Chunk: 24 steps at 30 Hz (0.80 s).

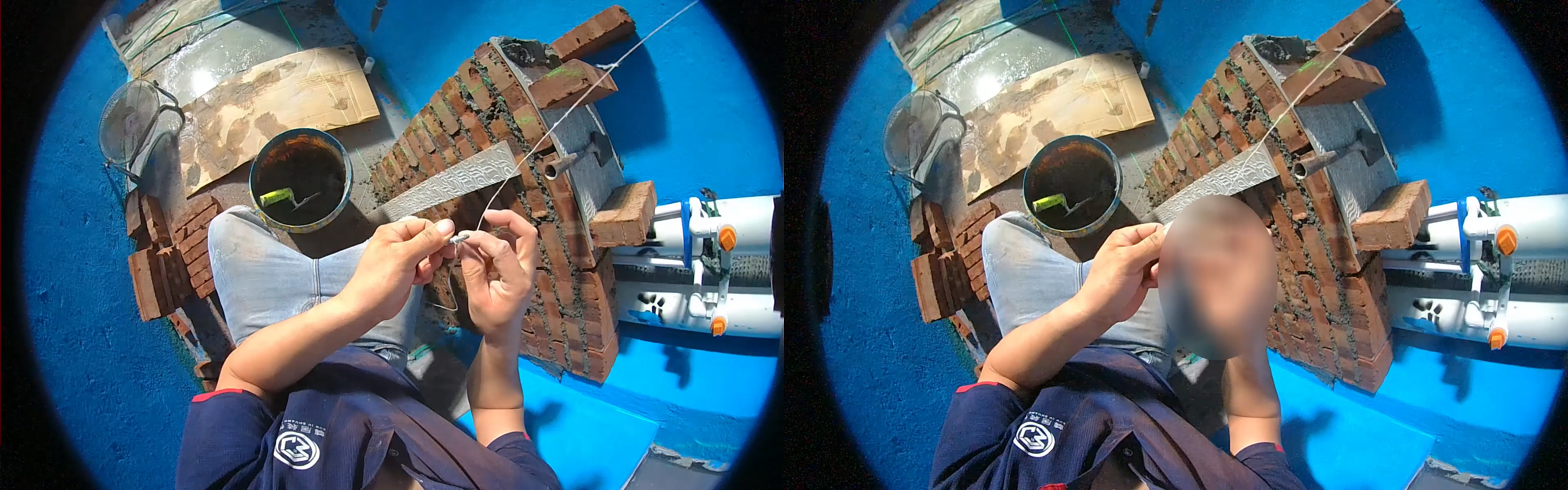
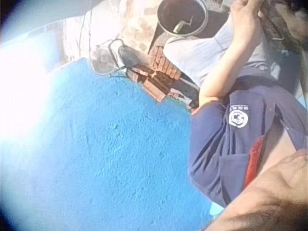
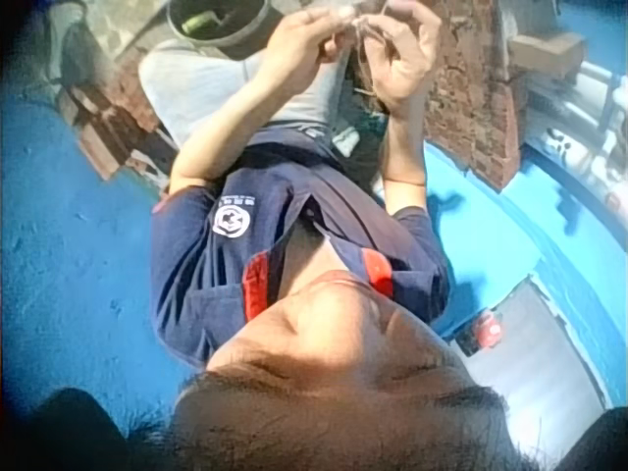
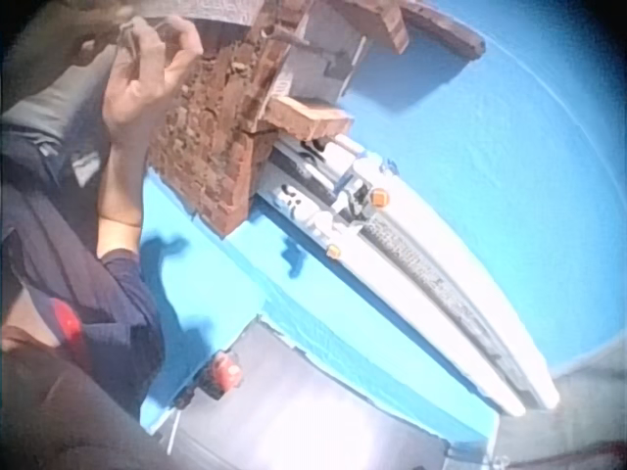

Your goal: The person adjusts a leveling string along a partially built brick wall and then uses a trowel to apply mortar from a bucket to a brick before placing it onto the structure.

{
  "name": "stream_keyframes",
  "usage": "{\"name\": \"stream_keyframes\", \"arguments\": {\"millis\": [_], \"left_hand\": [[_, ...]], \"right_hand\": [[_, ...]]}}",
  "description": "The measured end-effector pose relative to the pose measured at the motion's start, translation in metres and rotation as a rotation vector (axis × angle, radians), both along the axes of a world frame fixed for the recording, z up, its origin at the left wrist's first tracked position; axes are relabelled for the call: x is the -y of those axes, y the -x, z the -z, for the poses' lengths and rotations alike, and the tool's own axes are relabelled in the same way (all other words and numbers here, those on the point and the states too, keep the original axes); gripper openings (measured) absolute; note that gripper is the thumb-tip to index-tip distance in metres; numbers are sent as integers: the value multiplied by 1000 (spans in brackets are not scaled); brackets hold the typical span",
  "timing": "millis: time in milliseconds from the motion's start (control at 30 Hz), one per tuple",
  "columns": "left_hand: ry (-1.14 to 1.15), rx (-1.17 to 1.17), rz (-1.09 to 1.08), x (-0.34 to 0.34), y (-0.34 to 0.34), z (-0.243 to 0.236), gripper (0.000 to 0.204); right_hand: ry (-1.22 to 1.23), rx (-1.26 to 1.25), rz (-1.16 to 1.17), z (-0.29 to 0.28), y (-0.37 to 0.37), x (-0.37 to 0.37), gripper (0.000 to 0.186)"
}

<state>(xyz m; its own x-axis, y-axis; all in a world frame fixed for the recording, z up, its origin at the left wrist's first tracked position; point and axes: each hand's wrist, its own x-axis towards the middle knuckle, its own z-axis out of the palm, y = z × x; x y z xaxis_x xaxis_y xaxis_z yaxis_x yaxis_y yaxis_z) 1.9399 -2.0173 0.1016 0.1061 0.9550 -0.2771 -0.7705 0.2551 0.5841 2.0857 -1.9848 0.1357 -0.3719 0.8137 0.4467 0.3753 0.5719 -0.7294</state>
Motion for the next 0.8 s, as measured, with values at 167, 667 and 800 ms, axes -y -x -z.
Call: {"name": "stream_keyframes", "arguments": {"millis": [167,667,800], "left_hand": [[-29,-39,-62,0,-2,2,29],[-165,-281,-212,4,-8,-13,35],[-177,-335,-195,4,-9,-4,27]], "right_hand": [[-11,69,-2,1,-1,6,12],[124,-222,37,3,16,11,13],[187,-293,-20,10,9,6,16]]}}
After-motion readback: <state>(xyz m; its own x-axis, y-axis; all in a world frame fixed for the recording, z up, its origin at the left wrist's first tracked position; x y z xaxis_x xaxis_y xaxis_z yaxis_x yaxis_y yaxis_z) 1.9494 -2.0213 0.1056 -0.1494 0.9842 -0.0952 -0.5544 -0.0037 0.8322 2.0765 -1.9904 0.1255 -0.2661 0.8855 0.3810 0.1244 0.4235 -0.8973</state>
